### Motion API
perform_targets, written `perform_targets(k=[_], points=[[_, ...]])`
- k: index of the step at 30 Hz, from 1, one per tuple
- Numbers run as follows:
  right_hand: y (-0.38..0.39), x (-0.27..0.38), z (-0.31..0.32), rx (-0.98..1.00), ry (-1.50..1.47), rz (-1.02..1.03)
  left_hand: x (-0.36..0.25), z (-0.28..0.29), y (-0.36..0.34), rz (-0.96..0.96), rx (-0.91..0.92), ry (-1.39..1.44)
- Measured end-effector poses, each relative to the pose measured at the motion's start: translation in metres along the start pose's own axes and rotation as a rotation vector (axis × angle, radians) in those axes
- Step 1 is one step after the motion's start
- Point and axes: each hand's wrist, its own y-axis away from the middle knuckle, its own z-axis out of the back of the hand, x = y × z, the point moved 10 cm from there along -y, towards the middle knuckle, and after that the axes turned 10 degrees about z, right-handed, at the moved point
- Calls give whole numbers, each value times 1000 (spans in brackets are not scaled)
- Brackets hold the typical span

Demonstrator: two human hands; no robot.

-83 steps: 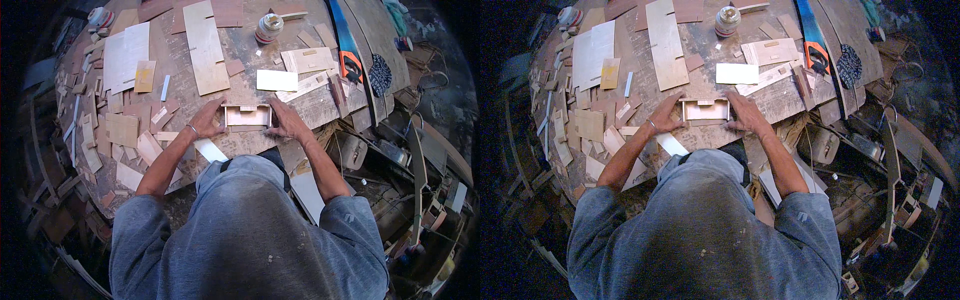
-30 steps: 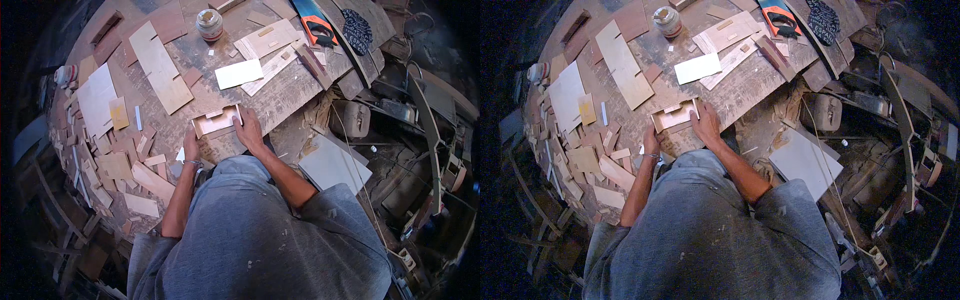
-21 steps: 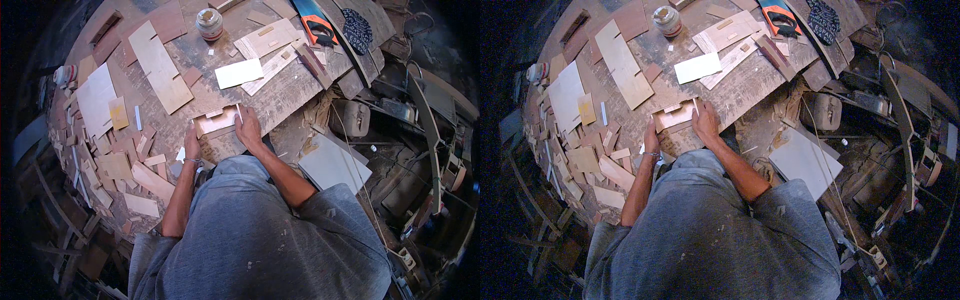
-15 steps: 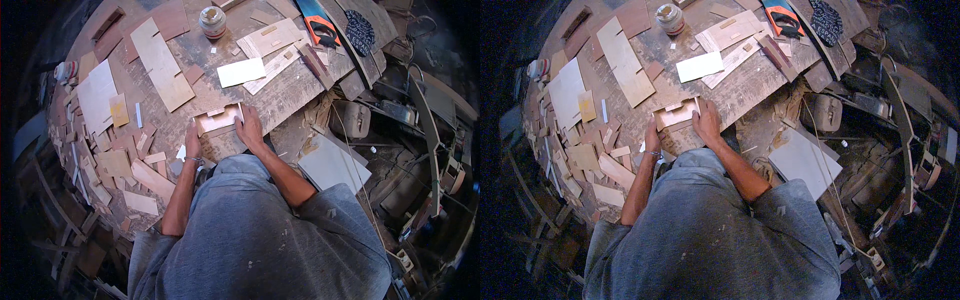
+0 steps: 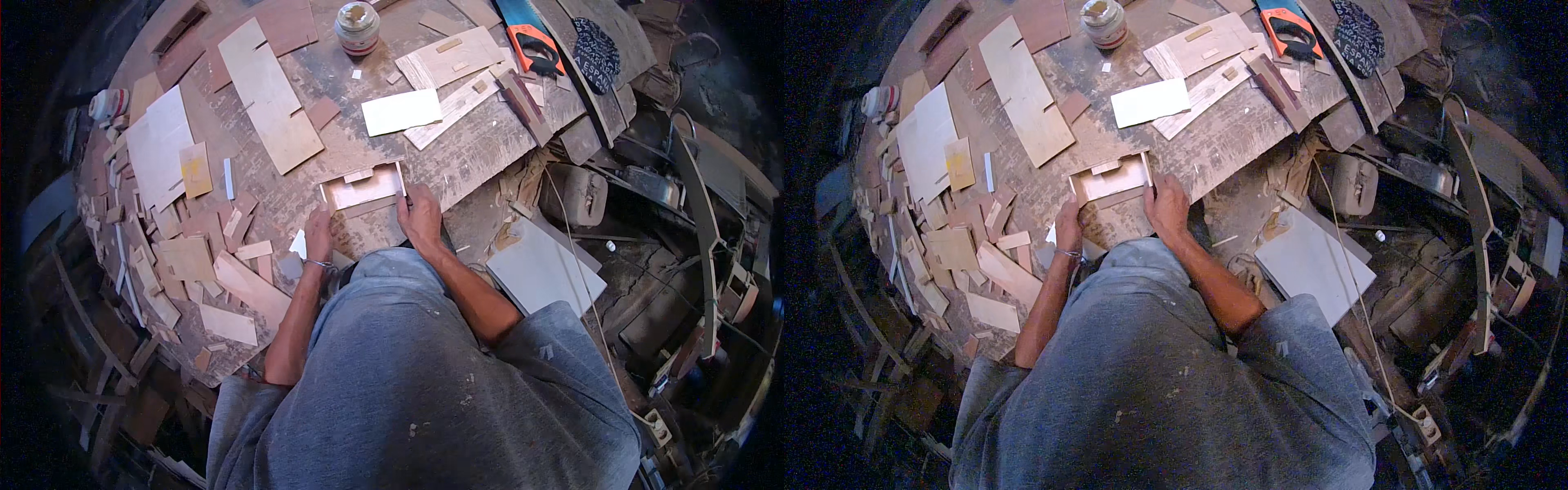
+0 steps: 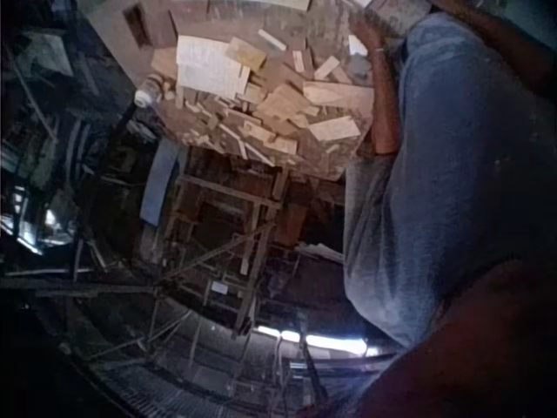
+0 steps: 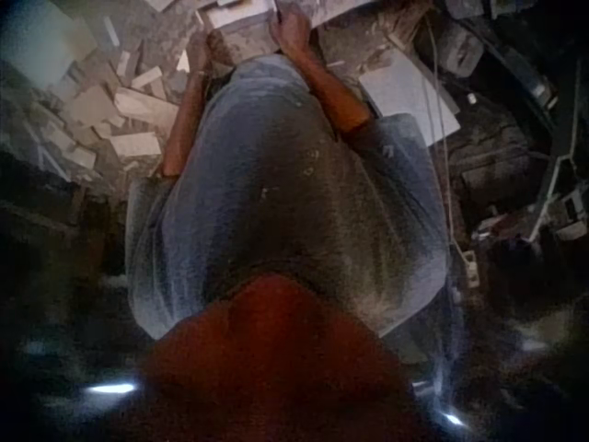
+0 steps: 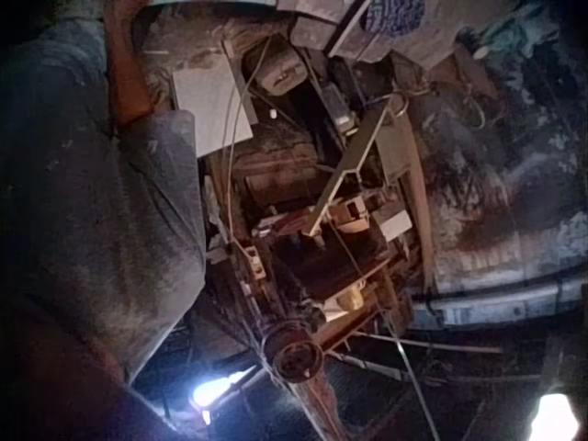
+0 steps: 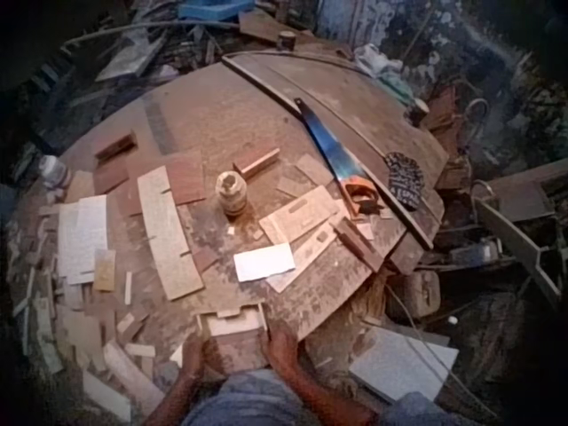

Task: Assembling and gluing small wooden pieces to form a box.

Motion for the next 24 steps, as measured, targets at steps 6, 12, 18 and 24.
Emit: perform_targets(k=[6,12,18,24], points=[[0,2,-6,2,43,6,3,3,-2,-87,-35,-29],[-1,7,3,-30,66,-10,14,-5,-4,-131,-18,-167],[-3,15,3,-42,12,34,7,-1,5,-215,-125,-50],[-4,12,4,58,89,-40,-14,-6,16,-401,-213,-154]])
